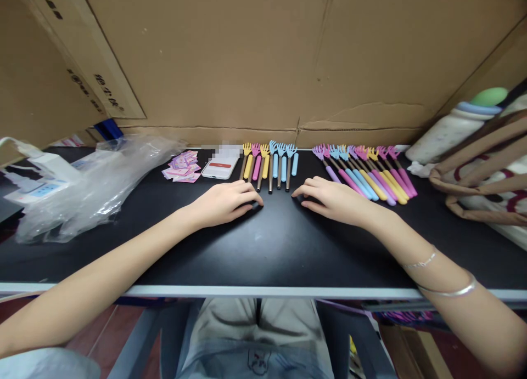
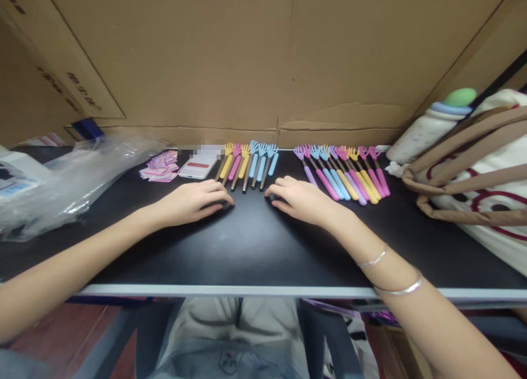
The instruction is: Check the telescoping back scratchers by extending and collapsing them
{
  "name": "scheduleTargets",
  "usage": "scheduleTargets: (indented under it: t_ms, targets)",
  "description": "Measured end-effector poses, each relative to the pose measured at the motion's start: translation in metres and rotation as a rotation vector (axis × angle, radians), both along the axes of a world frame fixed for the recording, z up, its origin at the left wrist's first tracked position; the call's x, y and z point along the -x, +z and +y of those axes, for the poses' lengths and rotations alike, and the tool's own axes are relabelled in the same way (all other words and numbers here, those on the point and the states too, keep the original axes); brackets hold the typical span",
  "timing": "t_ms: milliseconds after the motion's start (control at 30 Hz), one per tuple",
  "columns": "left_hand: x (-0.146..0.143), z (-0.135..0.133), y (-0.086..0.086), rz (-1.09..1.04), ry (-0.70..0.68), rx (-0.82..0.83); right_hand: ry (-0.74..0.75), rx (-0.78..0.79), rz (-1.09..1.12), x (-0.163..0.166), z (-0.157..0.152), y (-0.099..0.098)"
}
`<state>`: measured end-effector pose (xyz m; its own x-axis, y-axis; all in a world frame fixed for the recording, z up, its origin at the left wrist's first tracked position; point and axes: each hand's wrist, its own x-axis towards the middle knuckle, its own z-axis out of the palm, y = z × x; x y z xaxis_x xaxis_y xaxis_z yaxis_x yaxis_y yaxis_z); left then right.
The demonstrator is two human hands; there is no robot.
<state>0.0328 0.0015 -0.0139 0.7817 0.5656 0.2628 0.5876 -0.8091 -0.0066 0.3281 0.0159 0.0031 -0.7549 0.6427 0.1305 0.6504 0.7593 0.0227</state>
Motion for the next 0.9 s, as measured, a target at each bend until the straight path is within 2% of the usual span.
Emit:
scheduleTargets:
  t_ms: [433, 667, 900]
  targets:
    - [0.0, -0.001, 0.001, 0.003, 0.002, 0.01, -0.008, 0.028, 0.008, 0.0, 0.001, 0.001]
    - [0.0, -0.002, 0.003, -0.01, 0.006, 0.001, -0.067, 0.05, 0.046, 0.0, 0.003, 0.006]
    - [0.001, -0.002, 0.001, -0.007, -0.01, 0.006, -0.161, -0.071, 0.026, -0.005, 0.016, 0.017]
